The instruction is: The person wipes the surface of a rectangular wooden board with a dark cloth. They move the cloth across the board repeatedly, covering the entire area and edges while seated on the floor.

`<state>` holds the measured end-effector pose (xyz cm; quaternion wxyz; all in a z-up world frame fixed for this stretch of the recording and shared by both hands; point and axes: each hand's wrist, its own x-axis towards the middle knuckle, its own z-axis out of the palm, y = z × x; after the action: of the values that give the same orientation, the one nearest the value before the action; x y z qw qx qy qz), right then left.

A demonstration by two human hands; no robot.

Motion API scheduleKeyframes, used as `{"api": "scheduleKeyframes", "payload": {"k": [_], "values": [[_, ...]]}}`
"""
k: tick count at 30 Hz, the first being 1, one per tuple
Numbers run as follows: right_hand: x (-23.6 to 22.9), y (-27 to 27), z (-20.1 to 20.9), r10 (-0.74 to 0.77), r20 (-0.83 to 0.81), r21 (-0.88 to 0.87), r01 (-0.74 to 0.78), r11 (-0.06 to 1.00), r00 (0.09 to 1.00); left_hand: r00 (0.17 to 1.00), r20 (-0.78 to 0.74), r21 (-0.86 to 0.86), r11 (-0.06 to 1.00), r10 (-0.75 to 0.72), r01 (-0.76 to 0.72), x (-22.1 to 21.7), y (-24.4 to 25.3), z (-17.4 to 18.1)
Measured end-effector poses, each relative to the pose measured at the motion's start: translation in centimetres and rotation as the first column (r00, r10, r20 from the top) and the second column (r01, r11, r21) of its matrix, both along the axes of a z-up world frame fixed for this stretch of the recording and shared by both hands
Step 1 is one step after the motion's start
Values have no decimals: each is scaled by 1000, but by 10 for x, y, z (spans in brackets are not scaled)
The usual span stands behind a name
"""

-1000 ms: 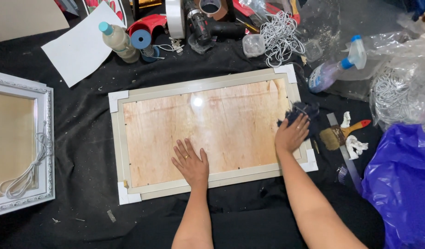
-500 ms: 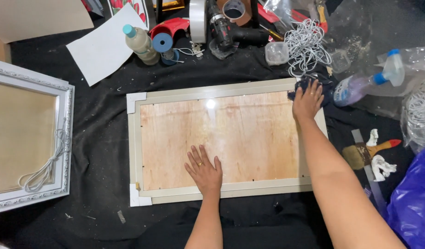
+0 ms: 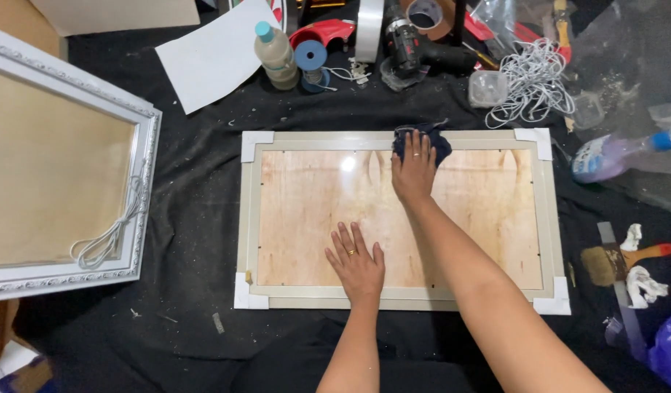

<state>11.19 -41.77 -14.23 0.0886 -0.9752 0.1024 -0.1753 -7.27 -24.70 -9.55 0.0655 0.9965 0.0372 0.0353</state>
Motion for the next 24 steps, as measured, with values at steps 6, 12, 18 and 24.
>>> {"api": "scheduleKeyframes", "payload": {"k": [6,12,18,24], "values": [[25,96,3,121,-94,43,-118,992,988,1000,-28,-9,1000,-8,8,0,-1,1],[55,189,1,294,-125,64,-288,955,948,855,-495,-135,986,-154,99,12,12,62],[100,238,46,689,-97,526,-551,648,718,981,-89,24,985,-170,173,-9,3,-14],[109,280,36,632,-280,234,-587,775,723,670,-690,48,906,-274,421,1,10,18]]}}
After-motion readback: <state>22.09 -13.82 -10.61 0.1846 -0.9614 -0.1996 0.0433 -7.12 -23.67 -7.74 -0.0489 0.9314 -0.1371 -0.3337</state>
